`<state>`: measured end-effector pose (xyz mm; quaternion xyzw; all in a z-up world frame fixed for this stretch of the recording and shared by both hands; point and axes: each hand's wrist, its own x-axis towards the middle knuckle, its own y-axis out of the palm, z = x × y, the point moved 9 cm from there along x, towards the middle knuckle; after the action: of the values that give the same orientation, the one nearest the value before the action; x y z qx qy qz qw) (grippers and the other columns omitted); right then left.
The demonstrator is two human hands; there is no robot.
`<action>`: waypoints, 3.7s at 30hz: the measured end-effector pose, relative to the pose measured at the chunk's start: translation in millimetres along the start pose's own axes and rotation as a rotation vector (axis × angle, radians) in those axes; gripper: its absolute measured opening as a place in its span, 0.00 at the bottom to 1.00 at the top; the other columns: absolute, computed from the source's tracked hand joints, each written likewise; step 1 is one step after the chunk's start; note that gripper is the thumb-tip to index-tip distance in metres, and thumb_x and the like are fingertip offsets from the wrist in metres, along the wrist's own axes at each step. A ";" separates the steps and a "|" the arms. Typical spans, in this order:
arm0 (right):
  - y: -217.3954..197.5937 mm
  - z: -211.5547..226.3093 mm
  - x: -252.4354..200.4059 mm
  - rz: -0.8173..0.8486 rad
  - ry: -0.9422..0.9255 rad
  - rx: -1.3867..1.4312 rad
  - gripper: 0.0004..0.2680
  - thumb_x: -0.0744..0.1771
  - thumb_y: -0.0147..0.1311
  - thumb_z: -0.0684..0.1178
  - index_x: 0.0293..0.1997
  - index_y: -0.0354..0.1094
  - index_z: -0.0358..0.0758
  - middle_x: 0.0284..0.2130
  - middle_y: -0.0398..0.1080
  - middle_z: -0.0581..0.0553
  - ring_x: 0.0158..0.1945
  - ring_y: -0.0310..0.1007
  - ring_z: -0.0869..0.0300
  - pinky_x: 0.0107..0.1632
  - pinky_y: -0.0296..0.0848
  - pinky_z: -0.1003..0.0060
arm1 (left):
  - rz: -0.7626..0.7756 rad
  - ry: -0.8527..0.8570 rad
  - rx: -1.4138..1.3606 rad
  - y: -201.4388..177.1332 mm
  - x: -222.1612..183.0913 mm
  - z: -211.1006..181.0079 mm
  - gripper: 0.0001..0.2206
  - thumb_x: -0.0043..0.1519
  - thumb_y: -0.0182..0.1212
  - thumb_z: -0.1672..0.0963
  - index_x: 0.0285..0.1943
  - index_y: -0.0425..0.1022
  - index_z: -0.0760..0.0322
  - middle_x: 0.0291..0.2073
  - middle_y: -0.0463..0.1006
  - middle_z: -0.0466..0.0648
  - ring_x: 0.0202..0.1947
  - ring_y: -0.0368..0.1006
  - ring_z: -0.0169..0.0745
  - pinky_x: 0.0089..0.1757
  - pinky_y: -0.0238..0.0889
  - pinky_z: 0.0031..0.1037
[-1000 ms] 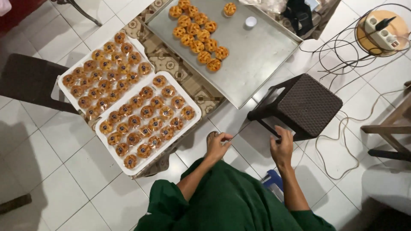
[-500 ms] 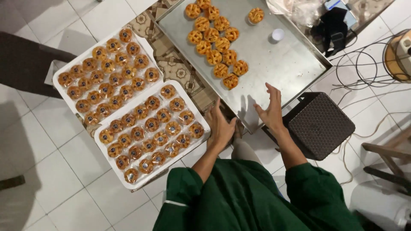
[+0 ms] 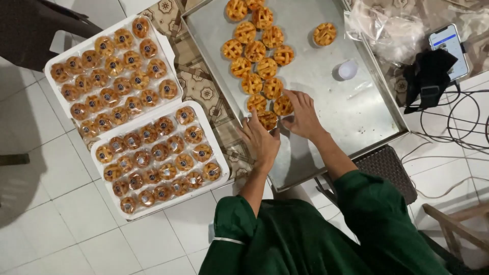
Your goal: Organizing various pastries from large trays onto a smaller tray and then individually packaging them into plastic bags and applying labels.
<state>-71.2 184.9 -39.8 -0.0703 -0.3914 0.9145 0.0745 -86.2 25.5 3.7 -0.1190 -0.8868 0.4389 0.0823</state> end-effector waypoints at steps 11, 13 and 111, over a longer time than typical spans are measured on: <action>12.4 -6.2 12.8 -0.055 -0.064 -0.028 0.36 0.55 0.69 0.45 0.71 0.54 0.48 0.50 0.63 0.43 0.55 0.63 0.49 0.60 0.56 0.47 | -0.238 0.061 0.043 -4.4 9.1 -14.6 0.53 0.43 0.78 0.58 0.77 0.47 0.74 0.46 0.70 0.59 0.60 0.58 0.60 0.66 0.30 0.64; 5.8 0.4 8.5 -0.096 -0.061 -0.010 0.35 0.55 0.68 0.44 0.71 0.55 0.47 0.49 0.62 0.43 0.54 0.62 0.48 0.60 0.56 0.48 | -0.228 0.073 0.025 1.5 7.6 -8.1 0.53 0.42 0.78 0.58 0.77 0.47 0.73 0.47 0.70 0.58 0.59 0.58 0.60 0.65 0.29 0.65; 180.1 155.6 -1509.3 -2.267 2.170 0.140 0.34 0.59 0.64 0.36 0.74 0.49 0.42 0.52 0.59 0.34 0.61 0.57 0.39 0.65 0.53 0.40 | 1.930 2.692 -0.442 35.2 -1479.7 -238.2 0.48 0.48 0.77 0.59 0.77 0.47 0.59 0.58 0.72 0.62 0.72 0.50 0.61 0.66 0.20 0.69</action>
<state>1362.8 -336.5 41.6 0.3460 -0.0417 0.0849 -0.9335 1396.0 -192.4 57.3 0.8604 -0.1652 0.2085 -0.4347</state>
